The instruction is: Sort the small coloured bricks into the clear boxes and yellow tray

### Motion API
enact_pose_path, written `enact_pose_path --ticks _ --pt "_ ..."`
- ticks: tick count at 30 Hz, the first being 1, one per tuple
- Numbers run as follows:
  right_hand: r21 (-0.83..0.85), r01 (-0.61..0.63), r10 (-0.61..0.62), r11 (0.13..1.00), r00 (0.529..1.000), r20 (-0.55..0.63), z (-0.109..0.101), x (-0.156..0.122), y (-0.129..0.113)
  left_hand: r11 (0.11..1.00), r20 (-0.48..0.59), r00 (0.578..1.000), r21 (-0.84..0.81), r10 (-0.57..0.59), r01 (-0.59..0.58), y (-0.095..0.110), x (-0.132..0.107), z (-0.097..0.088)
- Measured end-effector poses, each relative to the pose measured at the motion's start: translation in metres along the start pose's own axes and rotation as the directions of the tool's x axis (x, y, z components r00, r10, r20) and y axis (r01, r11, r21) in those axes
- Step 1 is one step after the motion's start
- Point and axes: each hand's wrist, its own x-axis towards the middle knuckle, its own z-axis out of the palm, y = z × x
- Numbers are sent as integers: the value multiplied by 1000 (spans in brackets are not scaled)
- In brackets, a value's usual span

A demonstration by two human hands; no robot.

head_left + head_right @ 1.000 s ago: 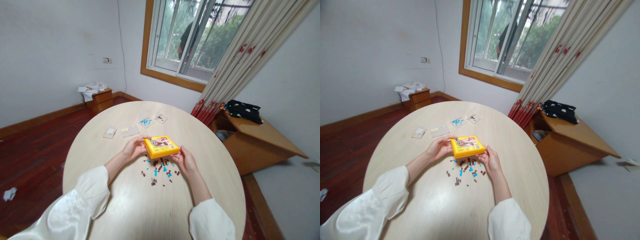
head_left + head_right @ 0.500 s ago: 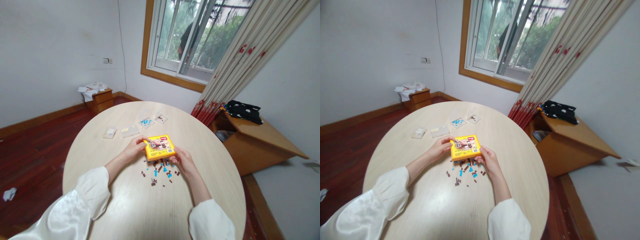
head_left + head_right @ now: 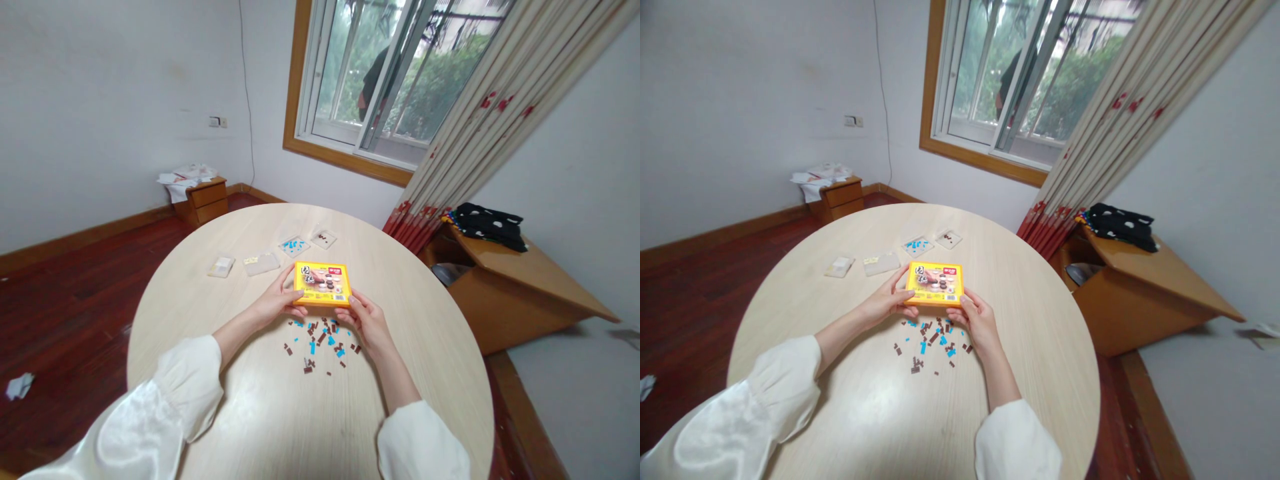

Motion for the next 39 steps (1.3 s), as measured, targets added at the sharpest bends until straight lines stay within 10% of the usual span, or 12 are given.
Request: enact_pose_path --ticks 6,16,39 --pt "29 44 -45 999 998 42 -3 -1 -1 983 -264 955 -84 136 -163 12 7 -7" --pt "5 39 -39 999 998 41 -7 1 1 908 -702 634 42 324 -417 24 20 -47" --pt "0 38 -38 999 998 42 -8 1 0 970 -653 720 108 234 -216 16 13 -29"
